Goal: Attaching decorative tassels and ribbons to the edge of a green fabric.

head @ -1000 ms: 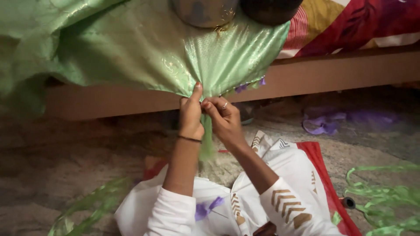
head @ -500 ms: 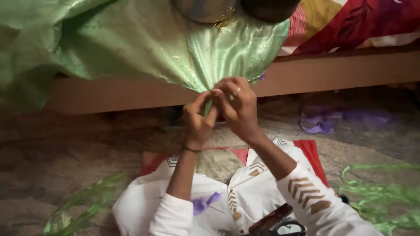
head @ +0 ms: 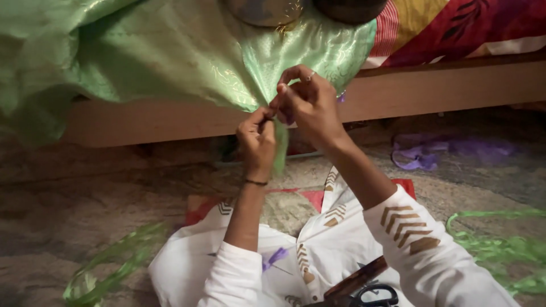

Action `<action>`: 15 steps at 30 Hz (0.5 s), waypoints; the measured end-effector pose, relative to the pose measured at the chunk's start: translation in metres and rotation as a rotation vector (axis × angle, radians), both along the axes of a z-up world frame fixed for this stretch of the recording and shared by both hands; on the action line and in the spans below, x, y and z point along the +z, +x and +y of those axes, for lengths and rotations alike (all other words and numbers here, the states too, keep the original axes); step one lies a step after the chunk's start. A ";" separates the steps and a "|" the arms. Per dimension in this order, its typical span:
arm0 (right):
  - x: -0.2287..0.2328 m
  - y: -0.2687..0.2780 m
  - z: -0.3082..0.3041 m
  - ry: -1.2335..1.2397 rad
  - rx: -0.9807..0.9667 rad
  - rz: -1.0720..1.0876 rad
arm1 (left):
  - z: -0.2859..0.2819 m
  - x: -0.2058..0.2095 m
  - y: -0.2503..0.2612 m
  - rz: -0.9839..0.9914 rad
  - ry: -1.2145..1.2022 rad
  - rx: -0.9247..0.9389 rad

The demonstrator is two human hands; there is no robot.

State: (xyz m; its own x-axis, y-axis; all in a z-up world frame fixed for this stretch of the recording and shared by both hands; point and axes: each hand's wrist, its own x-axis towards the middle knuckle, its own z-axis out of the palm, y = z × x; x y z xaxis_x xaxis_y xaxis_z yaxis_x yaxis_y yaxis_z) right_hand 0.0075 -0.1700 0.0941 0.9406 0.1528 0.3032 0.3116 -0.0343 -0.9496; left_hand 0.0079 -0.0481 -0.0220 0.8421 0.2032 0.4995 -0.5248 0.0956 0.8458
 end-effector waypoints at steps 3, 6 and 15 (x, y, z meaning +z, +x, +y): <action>-0.001 0.010 -0.004 -0.077 0.003 0.012 | 0.004 0.025 -0.014 0.147 -0.120 -0.159; -0.004 0.014 -0.007 0.051 0.091 0.097 | 0.001 0.020 -0.011 0.082 -0.075 -0.098; 0.064 0.089 -0.049 -0.066 0.072 -0.025 | 0.018 0.009 -0.005 0.327 -0.263 -0.325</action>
State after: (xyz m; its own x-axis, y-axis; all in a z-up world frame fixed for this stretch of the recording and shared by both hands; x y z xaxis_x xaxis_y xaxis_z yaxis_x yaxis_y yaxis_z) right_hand 0.0970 -0.2186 0.1585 0.9187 0.2400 0.3138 0.3393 -0.0728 -0.9379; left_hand 0.0024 -0.0305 -0.0127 0.9858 -0.0108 0.1676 -0.1457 0.4405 0.8858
